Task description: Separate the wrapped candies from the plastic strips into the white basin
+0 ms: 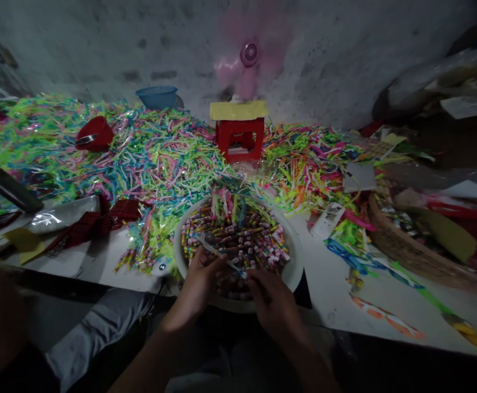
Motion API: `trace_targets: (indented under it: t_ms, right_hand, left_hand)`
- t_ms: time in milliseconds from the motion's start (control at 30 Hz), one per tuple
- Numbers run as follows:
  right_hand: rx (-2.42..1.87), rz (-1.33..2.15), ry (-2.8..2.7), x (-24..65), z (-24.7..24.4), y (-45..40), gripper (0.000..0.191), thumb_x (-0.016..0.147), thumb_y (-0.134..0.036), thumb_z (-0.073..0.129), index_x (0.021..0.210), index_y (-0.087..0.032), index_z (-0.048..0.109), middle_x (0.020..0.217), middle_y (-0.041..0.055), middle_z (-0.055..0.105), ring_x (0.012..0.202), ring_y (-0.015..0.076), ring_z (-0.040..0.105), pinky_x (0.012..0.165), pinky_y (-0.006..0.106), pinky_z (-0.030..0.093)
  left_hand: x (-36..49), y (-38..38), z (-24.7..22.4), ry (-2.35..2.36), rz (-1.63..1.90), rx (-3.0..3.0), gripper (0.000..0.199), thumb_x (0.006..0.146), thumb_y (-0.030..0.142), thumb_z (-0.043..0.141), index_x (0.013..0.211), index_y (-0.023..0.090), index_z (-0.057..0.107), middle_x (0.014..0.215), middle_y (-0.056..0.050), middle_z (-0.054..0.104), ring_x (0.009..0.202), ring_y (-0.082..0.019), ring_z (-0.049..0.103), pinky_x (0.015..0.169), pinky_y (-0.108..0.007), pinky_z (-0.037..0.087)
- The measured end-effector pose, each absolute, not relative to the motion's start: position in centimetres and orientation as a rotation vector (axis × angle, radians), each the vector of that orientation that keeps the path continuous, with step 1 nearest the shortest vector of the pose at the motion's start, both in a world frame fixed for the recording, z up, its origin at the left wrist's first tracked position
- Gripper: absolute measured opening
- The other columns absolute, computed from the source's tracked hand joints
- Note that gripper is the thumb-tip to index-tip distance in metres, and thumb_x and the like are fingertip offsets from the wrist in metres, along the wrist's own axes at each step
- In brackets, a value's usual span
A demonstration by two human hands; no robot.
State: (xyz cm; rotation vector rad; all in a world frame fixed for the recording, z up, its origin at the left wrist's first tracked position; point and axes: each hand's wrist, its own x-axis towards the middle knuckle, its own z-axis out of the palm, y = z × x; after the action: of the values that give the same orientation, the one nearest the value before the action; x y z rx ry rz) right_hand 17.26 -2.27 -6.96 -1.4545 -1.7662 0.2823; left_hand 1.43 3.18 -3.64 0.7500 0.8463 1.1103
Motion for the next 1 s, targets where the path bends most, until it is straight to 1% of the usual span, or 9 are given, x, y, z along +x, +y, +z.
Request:
trace_targets:
  t_ms: [167,300,467,567,633,767,833,900,1000]
  right_hand:
    - [-1.517,0.347,-1.735,17.1,-6.8,-2.1,0.027,0.093,-0.031,0.043,0.101,-0.021,0.066,0.099,0.009,0.072,0.091,0.023,0.067,0.078,0.034,0.052]
    - [-1.504,0.746,-1.719,17.1,-5.6,-1.4,0.028,0.091,-0.036,0.042,0.096,-0.019,0.064,0.092,0.007,0.071,0.085,0.0214,0.066,0.073,0.031,0.05]
    - [-1.392,0.983,-1.658,16.4,-4.4,-0.8,0.021,0.086,-0.036,0.046,0.073,-0.02,0.05,0.064,-0.001,0.056,0.06,0.0141,0.053,0.053,0.023,0.038]
    - [-1.37,0.94,-1.713,15.6,-4.1,-1.0,0.022,0.087,-0.034,0.046,0.07,-0.02,0.051,0.061,-0.002,0.054,0.057,0.013,0.05,0.052,0.023,0.035]
    - [-1.351,0.86,-1.832,15.7,-4.0,-0.4,0.019,0.088,-0.032,0.048,0.078,-0.02,0.059,0.068,-0.0003,0.061,0.065,0.0148,0.056,0.059,0.025,0.039]
    - [-1.503,0.397,-1.921,18.9,-3.6,3.6,0.026,0.087,-0.035,0.055,0.106,-0.02,0.064,0.107,0.0074,0.067,0.103,0.0232,0.059,0.089,0.035,0.041]
    - [-1.871,0.1,-1.802,21.3,-3.4,6.5,0.032,0.09,-0.035,0.051,0.116,-0.019,0.062,0.116,0.0115,0.063,0.112,0.0278,0.054,0.094,0.041,0.037]
    - [-2.098,0.051,-1.799,23.2,-3.4,9.1,0.039,0.092,-0.035,0.048,0.127,-0.018,0.055,0.124,0.0137,0.059,0.115,0.0296,0.052,0.092,0.041,0.038]
    - [-2.152,0.105,-1.832,24.3,-3.8,11.4,0.035,0.092,-0.033,0.048,0.12,-0.014,0.059,0.119,0.016,0.062,0.11,0.0285,0.056,0.088,0.039,0.039]
  left_hand:
    - [1.4,3.3,-3.9,0.82,1.119,0.786,0.058,0.077,0.03,0.073,0.128,0.02,0.048,0.112,-0.013,0.069,0.095,-0.025,0.068,0.077,-0.033,0.055]
    - [1.5,3.2,-4.4,0.767,1.136,0.842,0.049,0.077,0.03,0.072,0.121,0.019,0.052,0.11,-0.011,0.069,0.091,-0.022,0.068,0.081,-0.032,0.054]
    - [1.4,2.3,-4.2,0.766,1.166,0.884,0.035,0.079,0.034,0.07,0.107,0.019,0.055,0.099,-0.007,0.071,0.072,-0.016,0.067,0.065,-0.026,0.053]
    - [0.7,1.8,-3.4,0.79,1.172,0.889,0.036,0.078,0.034,0.07,0.107,0.021,0.054,0.092,-0.004,0.07,0.069,-0.016,0.066,0.059,-0.024,0.051]
    - [-0.4,2.2,-2.9,0.844,1.191,0.936,0.041,0.075,0.035,0.073,0.11,0.022,0.055,0.083,-0.001,0.068,0.067,-0.015,0.064,0.059,-0.023,0.05]
    - [-5.1,6.1,-2.2,1.142,1.361,1.08,0.067,0.067,0.045,0.077,0.124,0.02,0.052,0.065,0.003,0.061,0.058,-0.012,0.057,0.058,-0.022,0.047]
    - [-8.3,9.3,-1.9,1.25,1.374,1.218,0.075,0.066,0.051,0.075,0.129,0.017,0.051,0.078,-0.001,0.067,0.067,-0.014,0.059,0.065,-0.025,0.048]
    - [-11.2,12.7,-1.7,1.459,1.326,1.389,0.074,0.069,0.054,0.068,0.128,0.012,0.052,0.09,-0.007,0.07,0.069,-0.016,0.061,0.068,-0.028,0.049]
    - [-13.7,16.1,-1.6,1.824,1.12,1.652,0.058,0.081,0.044,0.055,0.128,0.011,0.054,0.107,-0.015,0.069,0.089,-0.025,0.065,0.083,-0.04,0.05]
